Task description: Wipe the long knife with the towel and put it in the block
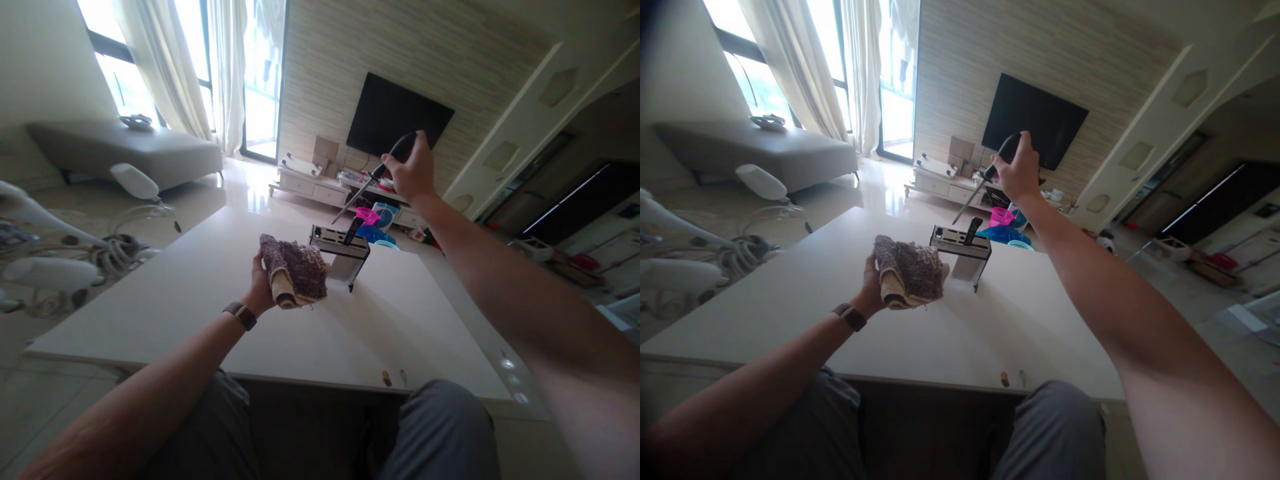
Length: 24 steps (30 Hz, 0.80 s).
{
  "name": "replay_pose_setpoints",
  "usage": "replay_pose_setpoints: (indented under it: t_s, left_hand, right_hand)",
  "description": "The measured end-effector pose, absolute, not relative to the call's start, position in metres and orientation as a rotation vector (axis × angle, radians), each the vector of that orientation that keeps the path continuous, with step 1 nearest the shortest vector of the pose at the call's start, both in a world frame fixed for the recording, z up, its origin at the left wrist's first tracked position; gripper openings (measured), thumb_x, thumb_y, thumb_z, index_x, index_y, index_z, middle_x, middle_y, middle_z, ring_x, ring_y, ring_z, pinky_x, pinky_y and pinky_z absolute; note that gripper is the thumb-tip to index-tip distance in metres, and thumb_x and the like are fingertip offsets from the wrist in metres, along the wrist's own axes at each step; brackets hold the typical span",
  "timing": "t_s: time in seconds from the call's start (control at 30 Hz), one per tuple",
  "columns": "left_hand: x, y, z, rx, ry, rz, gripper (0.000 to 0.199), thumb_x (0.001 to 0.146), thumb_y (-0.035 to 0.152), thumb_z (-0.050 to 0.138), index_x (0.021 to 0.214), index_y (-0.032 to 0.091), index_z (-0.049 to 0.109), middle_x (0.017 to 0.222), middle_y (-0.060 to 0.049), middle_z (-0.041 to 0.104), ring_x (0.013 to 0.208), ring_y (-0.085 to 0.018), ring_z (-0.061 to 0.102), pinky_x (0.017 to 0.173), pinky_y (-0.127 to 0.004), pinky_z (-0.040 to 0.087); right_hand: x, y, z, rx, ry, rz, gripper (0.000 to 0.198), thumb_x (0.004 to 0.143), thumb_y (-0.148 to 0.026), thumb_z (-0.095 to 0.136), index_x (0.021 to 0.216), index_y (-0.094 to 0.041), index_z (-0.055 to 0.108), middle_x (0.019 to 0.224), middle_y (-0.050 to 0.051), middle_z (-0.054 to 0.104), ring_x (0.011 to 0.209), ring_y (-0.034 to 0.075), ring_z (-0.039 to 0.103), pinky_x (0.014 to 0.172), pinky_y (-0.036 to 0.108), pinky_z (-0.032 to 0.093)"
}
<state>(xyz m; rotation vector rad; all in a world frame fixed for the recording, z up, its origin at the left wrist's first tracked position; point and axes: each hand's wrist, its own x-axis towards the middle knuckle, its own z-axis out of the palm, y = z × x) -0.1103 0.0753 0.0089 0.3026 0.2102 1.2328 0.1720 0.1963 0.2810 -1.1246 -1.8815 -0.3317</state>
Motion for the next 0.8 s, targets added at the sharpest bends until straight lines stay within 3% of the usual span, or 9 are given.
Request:
replay_pose_setpoints:
  t_s: [0.3,0.8]
  left_hand:
    - [-0.116,0.073,0.011,0.264,0.191,1.236,0.073,0.093,0.067,0.049,0.137,0.011,0.068,0.124,-0.018,0.078,0.129,-0.039,0.067,0.12,-0.056,0.044]
    - [-0.116,0.071,0.012,0.267,0.173,1.173,0.077,0.093,0.067,0.046,0.14,0.009,0.065,0.123,-0.018,0.079,0.127,-0.039,0.069,0.121,-0.056,0.043]
  right_hand:
    - [0.151,0.204,0.282,-1.275,-1.923,-0.505,0.05,0.099,-0.043,0.062,0.141,-0.022,0.046,0.124,0.017,0.068,0.107,0.032,0.068,0.093,0.051,0.056]
    - [0.149,0.203,0.273,-1.426,-1.901,-0.485,0.06,0.095,-0.043,0.066,0.146,-0.018,0.045,0.126,0.021,0.066,0.117,0.037,0.065,0.098,0.055,0.053]
